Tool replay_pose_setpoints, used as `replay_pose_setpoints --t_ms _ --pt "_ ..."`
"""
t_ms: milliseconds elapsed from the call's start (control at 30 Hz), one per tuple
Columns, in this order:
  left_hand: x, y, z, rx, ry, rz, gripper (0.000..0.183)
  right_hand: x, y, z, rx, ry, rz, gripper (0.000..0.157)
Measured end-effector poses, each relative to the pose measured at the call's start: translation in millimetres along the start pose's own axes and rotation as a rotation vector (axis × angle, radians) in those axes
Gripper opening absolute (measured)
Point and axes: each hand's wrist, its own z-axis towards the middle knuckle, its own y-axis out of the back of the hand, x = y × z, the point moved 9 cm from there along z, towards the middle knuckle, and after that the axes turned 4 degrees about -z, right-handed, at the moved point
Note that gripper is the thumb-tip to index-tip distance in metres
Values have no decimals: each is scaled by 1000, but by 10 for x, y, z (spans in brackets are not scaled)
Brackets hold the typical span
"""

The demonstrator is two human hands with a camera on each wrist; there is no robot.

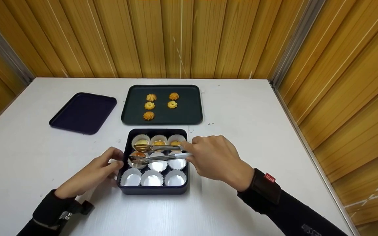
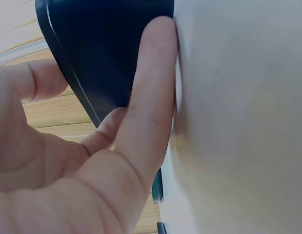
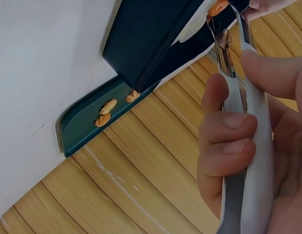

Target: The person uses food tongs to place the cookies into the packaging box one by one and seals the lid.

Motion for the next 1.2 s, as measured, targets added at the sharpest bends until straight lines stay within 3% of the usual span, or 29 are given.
replay_pose_setpoints --t_ms 633,867,1033,1200 --pt "-13 -5 11 22 -20 23 30 35 -88 55 56 -13 1 37" --pt "-16 -13 15 21 -14 20 29 -7 1 38 28 1 -2 38" --pt "-14 -9 18 13 -13 19 30 -184 131 60 21 -47 28 35" --pt "1 -2 8 11 -5 5 31 -538 144 145 50 -178 69 29"
